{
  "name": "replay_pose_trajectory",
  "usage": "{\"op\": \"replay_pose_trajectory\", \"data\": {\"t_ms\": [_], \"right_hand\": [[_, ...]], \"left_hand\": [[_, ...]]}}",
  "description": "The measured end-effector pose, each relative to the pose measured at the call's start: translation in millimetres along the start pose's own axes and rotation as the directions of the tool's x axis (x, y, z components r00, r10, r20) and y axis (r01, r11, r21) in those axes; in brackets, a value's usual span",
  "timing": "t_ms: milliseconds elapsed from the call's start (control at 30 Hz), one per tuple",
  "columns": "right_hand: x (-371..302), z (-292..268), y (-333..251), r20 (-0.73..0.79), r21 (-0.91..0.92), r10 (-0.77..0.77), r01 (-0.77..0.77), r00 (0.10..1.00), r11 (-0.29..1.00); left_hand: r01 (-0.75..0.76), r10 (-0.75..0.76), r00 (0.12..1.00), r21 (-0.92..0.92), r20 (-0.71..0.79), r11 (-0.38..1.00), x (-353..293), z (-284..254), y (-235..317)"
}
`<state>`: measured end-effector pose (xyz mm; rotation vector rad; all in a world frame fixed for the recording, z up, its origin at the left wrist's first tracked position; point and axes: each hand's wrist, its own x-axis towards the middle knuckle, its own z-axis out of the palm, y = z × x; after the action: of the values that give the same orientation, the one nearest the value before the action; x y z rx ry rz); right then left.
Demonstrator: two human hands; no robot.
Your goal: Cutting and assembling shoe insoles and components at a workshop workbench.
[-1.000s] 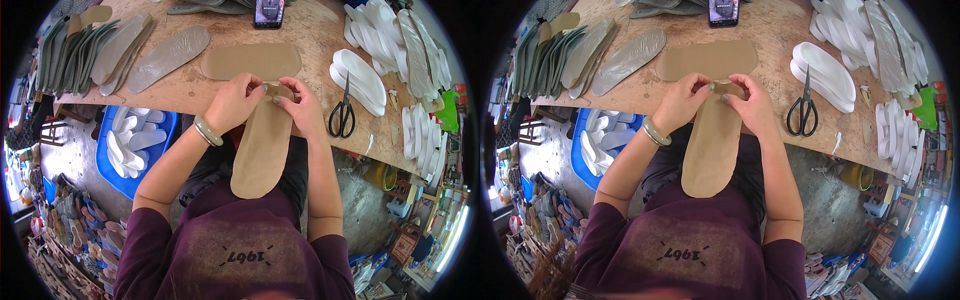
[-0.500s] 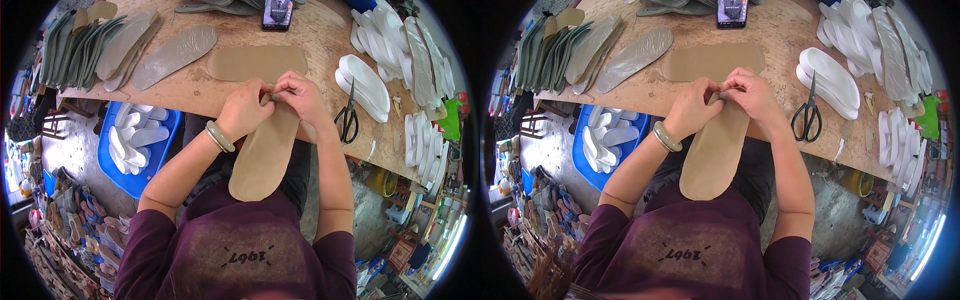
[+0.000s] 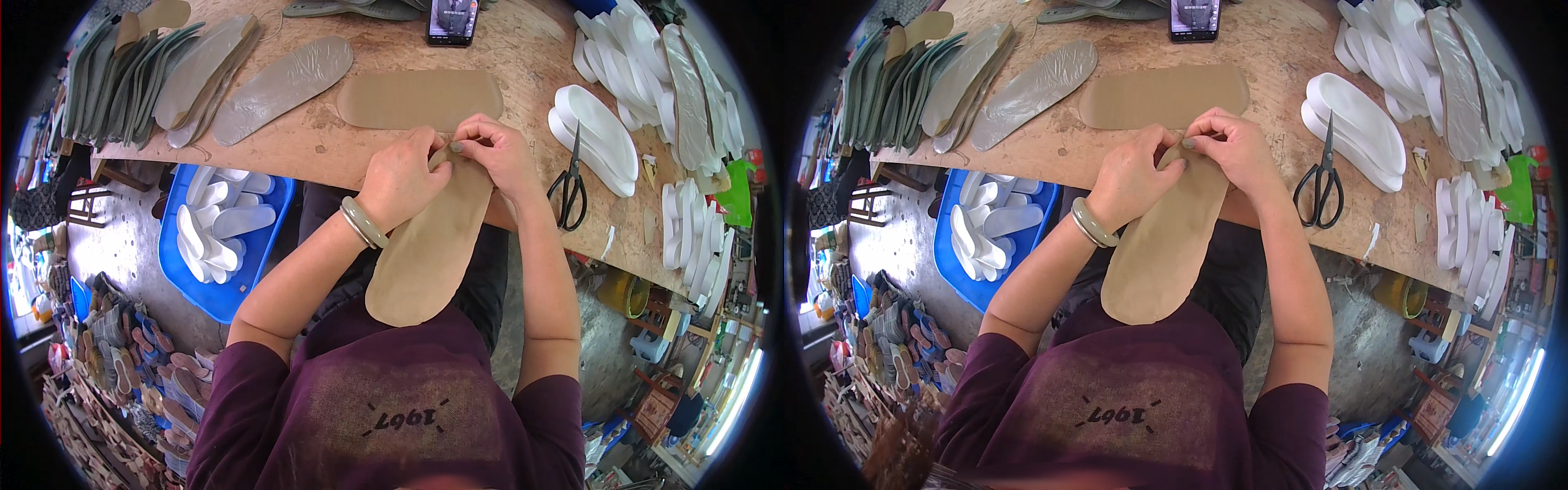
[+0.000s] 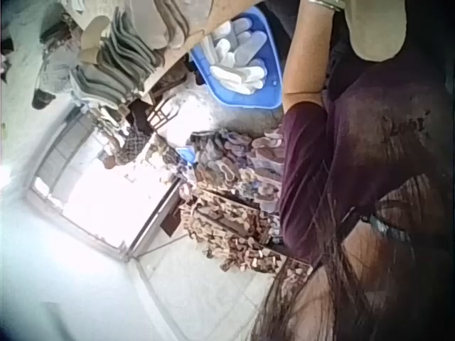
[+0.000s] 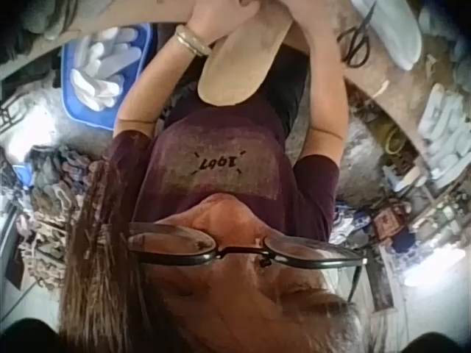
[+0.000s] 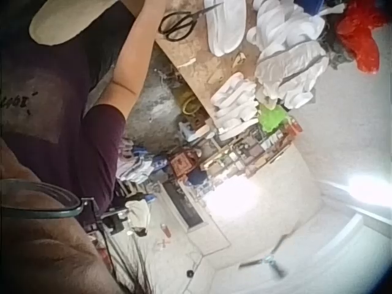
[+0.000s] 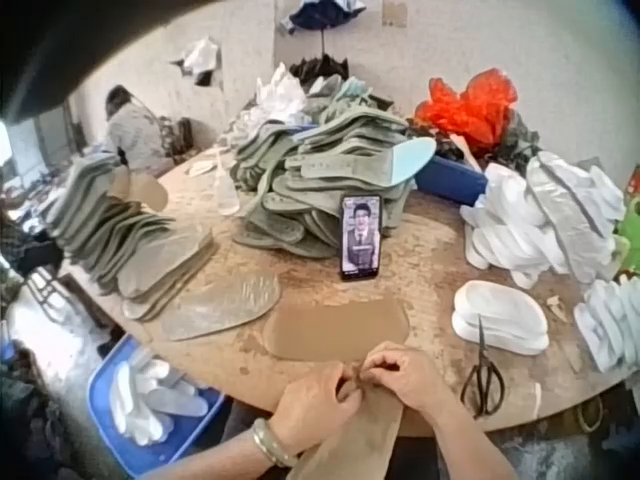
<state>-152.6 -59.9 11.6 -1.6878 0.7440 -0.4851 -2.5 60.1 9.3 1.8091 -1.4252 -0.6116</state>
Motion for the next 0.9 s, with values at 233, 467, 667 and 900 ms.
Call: {"op": "replay_pose_trajectory", "data": {"t_ms": [233,467,667,900], "right_hand": [[-3,-5,-3,-0.038,-0.055,0.073,-0.075,0.997,0.996],[-41,2,-6,-0.161,0.030,0.095,-0.091,0.982,0.995],[-38,14,5,-0.275,-0.083,0.113,-0.141,0.955,0.987],[-36,15,23,-0.398,-0.118,0.084,-0.141,0.913,0.983]], "left_hand": [[0.000,0.000,1.000,0.014,0.001,1.000,0,3,1],[-0.093,0.093,0.996,0.007,-0.016,0.996,5,-3,2],[-0.124,0.121,0.991,-0.048,-0.057,0.991,10,3,-3],[-0.070,0.065,0.996,-0.089,-0.064,0.994,13,5,-7]]}}
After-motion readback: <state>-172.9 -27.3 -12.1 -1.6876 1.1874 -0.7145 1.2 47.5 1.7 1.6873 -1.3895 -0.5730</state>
